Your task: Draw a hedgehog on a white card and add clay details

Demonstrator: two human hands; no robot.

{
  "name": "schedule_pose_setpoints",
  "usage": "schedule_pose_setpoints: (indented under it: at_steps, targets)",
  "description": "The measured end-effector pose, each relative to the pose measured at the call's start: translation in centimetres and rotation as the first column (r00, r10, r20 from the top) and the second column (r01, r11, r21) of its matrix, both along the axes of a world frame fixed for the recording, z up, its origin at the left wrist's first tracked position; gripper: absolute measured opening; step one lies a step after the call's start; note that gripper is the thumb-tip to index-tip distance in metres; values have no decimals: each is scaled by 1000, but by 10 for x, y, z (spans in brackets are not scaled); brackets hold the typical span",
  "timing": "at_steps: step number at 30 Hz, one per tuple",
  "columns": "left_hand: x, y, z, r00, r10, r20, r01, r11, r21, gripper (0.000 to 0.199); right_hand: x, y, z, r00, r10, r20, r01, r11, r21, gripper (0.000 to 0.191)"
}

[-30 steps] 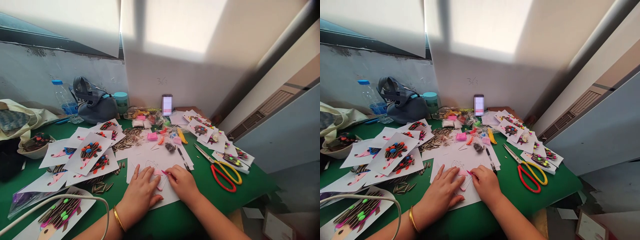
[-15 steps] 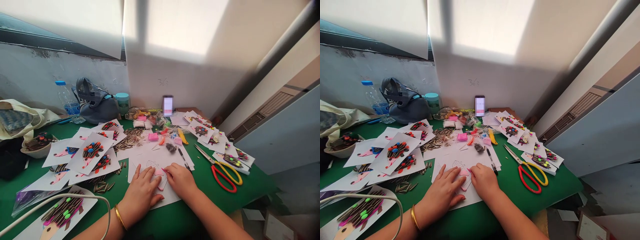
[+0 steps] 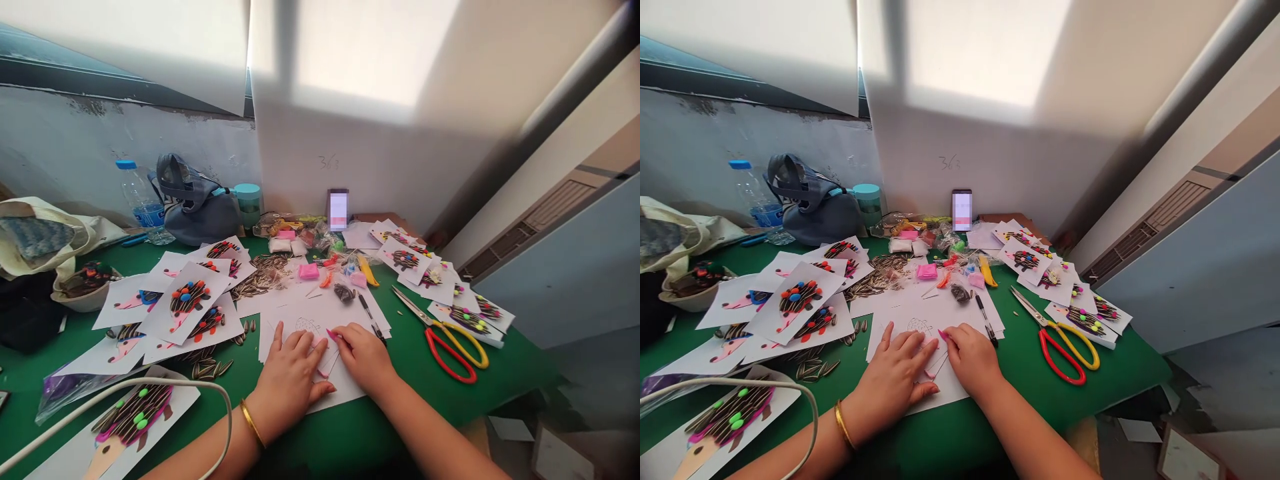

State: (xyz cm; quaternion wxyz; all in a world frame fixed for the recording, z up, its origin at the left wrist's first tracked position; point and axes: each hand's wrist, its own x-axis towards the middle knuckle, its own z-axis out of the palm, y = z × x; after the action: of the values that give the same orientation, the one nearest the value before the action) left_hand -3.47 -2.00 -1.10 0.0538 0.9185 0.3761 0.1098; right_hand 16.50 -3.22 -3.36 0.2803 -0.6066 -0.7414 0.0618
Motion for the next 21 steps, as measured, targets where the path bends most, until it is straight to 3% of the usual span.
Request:
schedule_pose_setpoints:
  at_steps: [16,21]
  targets:
    - [0,0,-2,1000,-19,5,19,999,37,75,-1,-1,0,1000,-19,25,20,999,-34,19]
    - [4,-2,0,999,-6,-38,7,999,32,68,-2,-1,1,1000,-24,6,24,998,-65,21]
